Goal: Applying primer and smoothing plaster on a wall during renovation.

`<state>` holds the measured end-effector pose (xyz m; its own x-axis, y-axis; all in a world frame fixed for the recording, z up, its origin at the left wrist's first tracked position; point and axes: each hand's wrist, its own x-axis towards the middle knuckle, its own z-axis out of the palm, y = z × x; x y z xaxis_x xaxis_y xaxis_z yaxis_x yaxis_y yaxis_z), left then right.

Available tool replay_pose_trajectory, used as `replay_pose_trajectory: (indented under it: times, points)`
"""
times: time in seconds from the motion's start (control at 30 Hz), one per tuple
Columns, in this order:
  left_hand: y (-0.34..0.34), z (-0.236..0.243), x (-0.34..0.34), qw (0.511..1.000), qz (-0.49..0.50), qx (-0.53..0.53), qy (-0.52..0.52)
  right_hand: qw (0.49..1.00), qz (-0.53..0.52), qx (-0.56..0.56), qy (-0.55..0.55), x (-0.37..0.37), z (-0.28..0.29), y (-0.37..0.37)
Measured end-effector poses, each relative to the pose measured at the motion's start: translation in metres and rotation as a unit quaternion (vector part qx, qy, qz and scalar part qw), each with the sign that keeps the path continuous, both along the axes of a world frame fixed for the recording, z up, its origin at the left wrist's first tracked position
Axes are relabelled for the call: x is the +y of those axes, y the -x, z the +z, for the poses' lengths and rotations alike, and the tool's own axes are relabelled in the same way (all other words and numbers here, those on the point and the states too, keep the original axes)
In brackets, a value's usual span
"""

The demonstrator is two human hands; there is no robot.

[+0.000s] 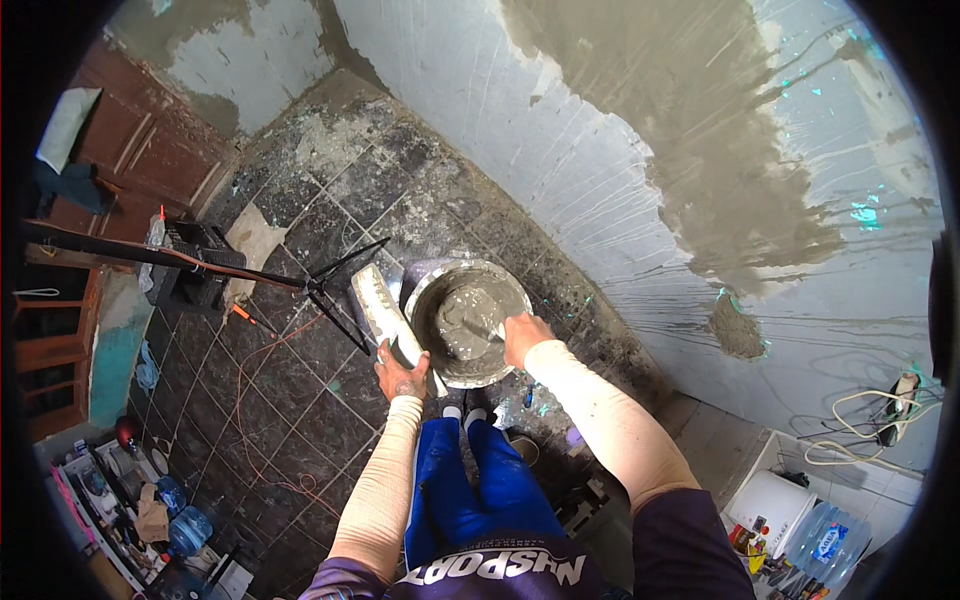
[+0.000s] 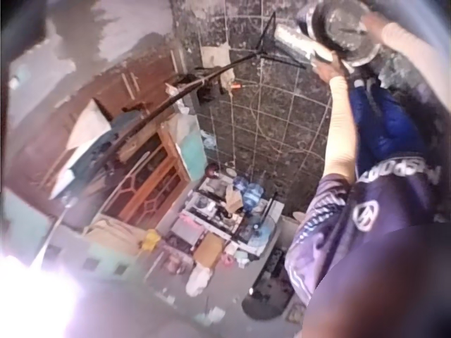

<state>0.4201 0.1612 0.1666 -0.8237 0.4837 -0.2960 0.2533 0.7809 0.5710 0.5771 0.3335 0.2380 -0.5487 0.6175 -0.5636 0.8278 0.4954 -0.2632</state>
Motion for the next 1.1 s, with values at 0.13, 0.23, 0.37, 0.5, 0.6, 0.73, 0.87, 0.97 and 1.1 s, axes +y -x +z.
replay_pose_trajectory:
  times: [0.13,0.23,0.37,0.5,0.6,0.73,0.87,0.97,1.1]
  points:
    - [-0.003,0.004,0.007,1.0,-0.001,-0.024,0.005,1.0,-0.027,0.004,-0.004,0.0,-0.006,0.013]
    - [-0.002,0.01,0.008,0.999,0.013,-0.041,0.032,0.999,0.006,0.014,0.041,-0.037,-0.02,0.023]
    - [0.002,0.002,0.0,0.999,0.003,-0.03,0.014,0.998,0.034,-0.001,0.051,-0.024,-0.007,0.003]
    - [-0.001,0.0,0.002,1.0,0.007,-0.003,0.012,1.0,-0.031,0.001,0.0,0.003,-0.01,-0.008]
    - [0.0,0.001,0.003,1.0,0.003,-0.015,0.005,1.0,-0.023,0.017,0.006,-0.014,-0.019,0.01]
    - [-0.001,0.006,0.005,1.0,0.009,-0.017,0.011,0.999,-0.004,0.03,0.033,-0.039,-0.016,0.008]
    - [0.002,0.004,0.001,1.0,0.016,0.004,0.011,0.997,0.058,-0.006,0.048,-0.018,0.008,0.0]
    - [-0.002,0.003,0.001,1.0,0.007,-0.01,0.0,0.999,0.026,-0.02,0.011,0.011,0.006,-0.007]
    - [-0.002,0.002,0.004,1.0,0.005,-0.013,-0.014,1.0,-0.016,0.015,0.003,-0.005,-0.017,0.011]
